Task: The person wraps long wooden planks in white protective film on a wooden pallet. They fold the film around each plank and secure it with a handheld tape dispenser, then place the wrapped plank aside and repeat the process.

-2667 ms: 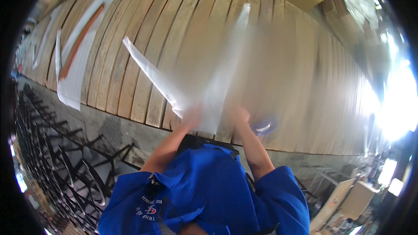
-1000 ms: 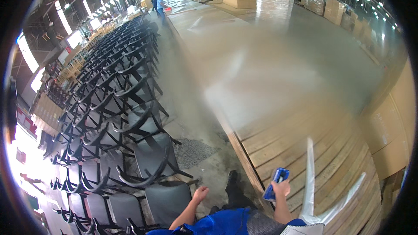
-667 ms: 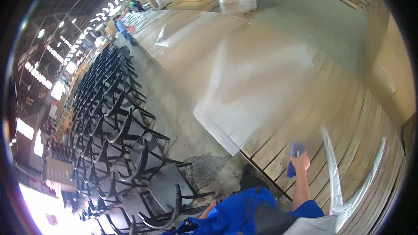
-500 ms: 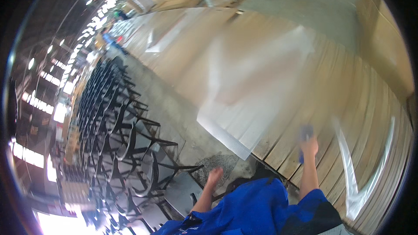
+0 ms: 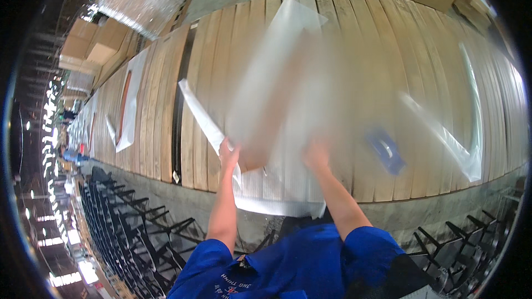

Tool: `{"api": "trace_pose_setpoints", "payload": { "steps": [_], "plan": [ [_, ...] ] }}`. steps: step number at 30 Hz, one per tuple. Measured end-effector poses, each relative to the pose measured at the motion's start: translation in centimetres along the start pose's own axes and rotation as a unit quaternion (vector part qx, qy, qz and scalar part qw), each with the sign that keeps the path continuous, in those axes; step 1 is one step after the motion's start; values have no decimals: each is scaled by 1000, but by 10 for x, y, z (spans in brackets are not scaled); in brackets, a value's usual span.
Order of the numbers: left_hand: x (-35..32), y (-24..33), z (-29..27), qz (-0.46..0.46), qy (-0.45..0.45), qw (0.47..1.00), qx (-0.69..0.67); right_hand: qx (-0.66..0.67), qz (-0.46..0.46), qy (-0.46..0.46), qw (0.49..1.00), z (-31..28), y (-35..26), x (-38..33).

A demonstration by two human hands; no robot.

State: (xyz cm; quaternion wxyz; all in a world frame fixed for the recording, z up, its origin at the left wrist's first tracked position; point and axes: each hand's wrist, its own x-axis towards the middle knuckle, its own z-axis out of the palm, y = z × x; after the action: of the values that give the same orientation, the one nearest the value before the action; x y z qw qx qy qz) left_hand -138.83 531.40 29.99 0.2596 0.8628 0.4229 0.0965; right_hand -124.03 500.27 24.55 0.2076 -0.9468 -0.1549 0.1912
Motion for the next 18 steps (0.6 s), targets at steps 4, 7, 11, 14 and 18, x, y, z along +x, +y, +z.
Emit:
{"api": "trace_pose_setpoints", "payload": {
  "steps": [4, 7, 11, 14, 18],
  "plan": [
    [137, -55, 31, -62, -142, 985, -70, 7, 41, 207, 977, 36, -8, 33],
    [168, 4, 47, -118, -256, 953, -109, -75, 44, 264, 961, 43, -1, 32],
    [205, -7, 53, -168, -348, 804, -453, -77, 76, 214, 971, 43, -9, 50],
    [237, 30, 65, -181, -348, 697, -600, -90, 72, 225, 967, 42, -9, 52],
    [299, 107, 92, -200, -398, 582, -680, -82, 91, 223, 967, 37, -9, 59]
  ]
}}
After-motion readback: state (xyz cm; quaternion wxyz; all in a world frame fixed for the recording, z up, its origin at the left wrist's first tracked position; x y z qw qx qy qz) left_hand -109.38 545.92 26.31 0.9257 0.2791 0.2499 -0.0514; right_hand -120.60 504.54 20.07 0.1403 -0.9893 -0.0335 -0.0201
